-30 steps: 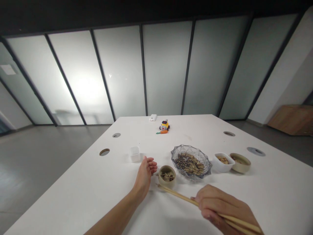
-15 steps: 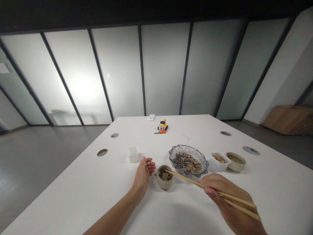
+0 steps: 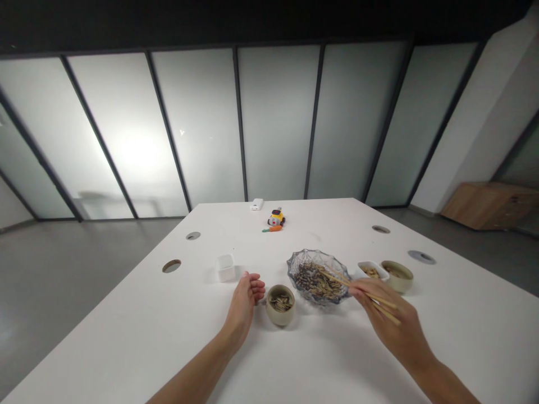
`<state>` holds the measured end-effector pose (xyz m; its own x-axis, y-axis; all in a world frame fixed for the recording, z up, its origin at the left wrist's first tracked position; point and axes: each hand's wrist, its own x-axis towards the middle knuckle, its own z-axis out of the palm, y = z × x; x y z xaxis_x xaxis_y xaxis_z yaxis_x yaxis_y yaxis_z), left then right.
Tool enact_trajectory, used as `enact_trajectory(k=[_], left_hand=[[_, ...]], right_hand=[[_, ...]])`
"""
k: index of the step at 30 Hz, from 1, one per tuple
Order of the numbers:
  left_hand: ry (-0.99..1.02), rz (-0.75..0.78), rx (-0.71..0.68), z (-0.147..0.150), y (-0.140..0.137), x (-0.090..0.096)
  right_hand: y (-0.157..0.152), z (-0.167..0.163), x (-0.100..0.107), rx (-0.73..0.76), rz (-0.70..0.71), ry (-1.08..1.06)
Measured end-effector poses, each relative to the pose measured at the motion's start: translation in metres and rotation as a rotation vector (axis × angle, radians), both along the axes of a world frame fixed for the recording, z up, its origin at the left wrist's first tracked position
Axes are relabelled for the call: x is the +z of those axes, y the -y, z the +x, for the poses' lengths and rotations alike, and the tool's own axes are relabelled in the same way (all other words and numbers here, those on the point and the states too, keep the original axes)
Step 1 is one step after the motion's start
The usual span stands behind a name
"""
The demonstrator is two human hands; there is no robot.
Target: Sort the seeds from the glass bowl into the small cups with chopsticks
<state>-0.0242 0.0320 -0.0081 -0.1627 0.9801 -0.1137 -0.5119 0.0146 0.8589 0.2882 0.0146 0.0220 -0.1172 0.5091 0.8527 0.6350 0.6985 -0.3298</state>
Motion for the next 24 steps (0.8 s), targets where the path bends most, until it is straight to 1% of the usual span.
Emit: enact_trajectory(k=[5, 12, 17, 22, 24], left_hand=[[-0.004, 0.000, 0.004, 0.0015, -0.0001, -0.0008], [-0.021, 0.012, -0.002, 0.0005, 0.0009, -0.0003], [-0.027, 0.008, -0.013, -0.0008, 0.0019, -0.0002], [-0.029, 0.022, 0.002, 0.0007, 0.0012, -0.0028], [-0.026, 0.022, 0.010, 0.0011, 0.0005, -0.0038]], right_hand=[[-0.0036, 0.0011, -0.0065, 0.055, -0.085, -0.024], [-0.0011, -0.0018, -0.0025, 0.052, -0.064, -0.048], [0.0007, -0.0011, -0.0019, -0.009, -0.047, -0.078], [0.0031, 0.0030, 0.0006, -0.163, -0.148, -0.209], [0.0025, 0.0042, 0.0008, -0.186, -0.175, -0.268]])
